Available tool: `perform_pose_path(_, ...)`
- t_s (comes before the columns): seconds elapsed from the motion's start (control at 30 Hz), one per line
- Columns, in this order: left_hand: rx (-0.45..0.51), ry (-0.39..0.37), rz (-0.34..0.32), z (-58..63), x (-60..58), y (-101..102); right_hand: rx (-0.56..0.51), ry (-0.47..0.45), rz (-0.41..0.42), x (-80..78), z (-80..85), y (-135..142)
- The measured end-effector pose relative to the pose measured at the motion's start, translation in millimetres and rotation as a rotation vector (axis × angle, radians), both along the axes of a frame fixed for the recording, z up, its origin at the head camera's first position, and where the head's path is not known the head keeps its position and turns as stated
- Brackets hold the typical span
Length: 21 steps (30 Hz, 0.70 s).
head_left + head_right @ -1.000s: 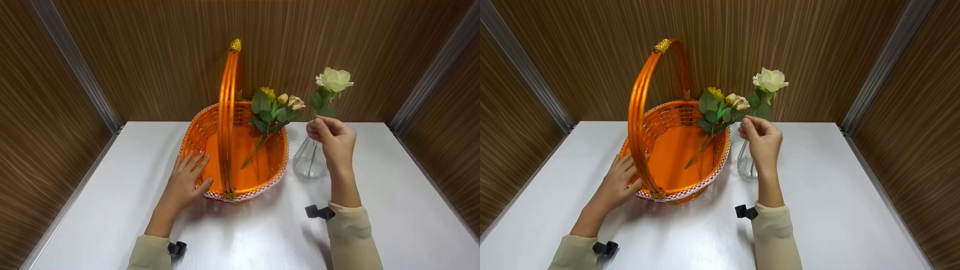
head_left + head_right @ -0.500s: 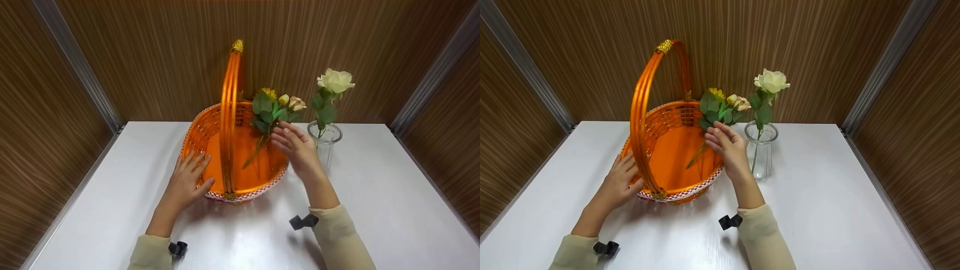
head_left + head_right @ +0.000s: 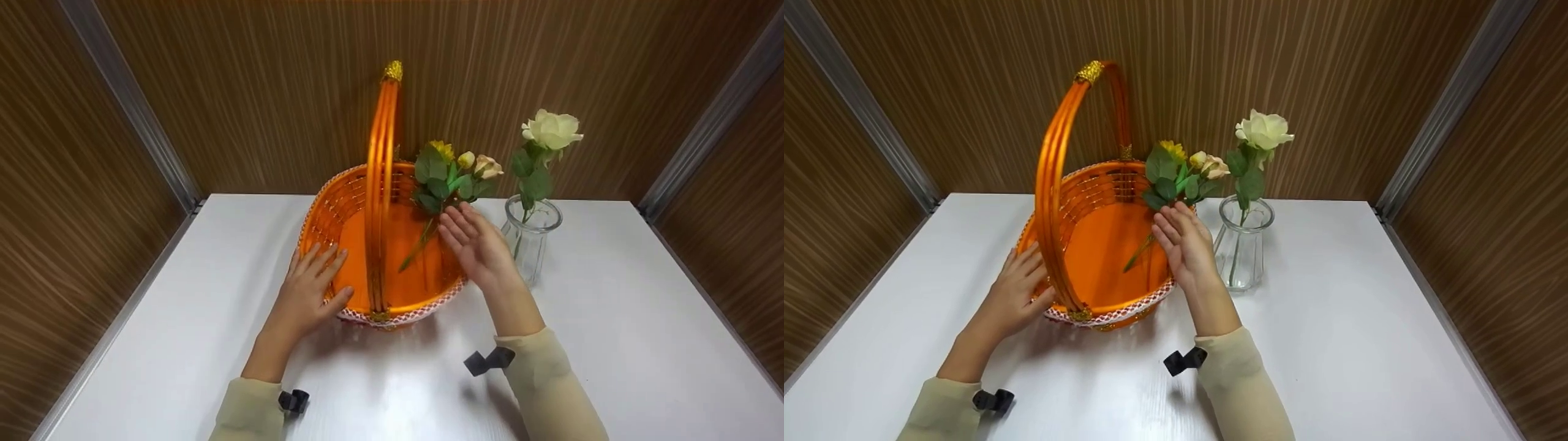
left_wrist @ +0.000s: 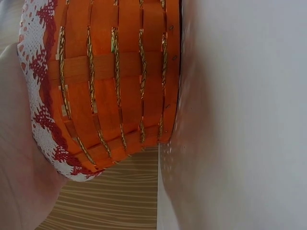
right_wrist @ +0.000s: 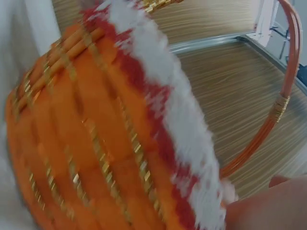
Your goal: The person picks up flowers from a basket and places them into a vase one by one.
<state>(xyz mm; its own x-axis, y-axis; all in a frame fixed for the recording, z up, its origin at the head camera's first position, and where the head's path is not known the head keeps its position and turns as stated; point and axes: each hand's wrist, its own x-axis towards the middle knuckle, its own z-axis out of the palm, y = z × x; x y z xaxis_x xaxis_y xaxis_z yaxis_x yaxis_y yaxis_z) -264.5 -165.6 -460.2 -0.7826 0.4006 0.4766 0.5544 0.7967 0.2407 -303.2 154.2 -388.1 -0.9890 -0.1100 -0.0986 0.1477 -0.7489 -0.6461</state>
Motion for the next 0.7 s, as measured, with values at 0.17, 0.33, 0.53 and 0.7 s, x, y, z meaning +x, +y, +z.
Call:
perform_pose_path(0.17, -0.014, 0.0, -0.001, 1.0, -1.8, 1.6, -0.078, -0.101, 0.002, -5.7, -0.2, -1.9)
perform_pose_path(0.33, -0.011, -0.005, 0.005, 1.1, -0.4, 0.3, -0.039, -0.188, 0.057, -15.6, -4.6, -8.8)
perform_pose_path(0.53, -0.006, -0.003, 0.001, 1.0, 0.4, -0.5, 0.005, -0.279, 0.099, -28.8, -5.2, -16.0)
perform_pose_path(0.7, -0.002, 0.002, -0.002, 0.6, 0.6, -0.5, 0.007, -0.328, 0.102, -34.7, -3.3, -16.7)
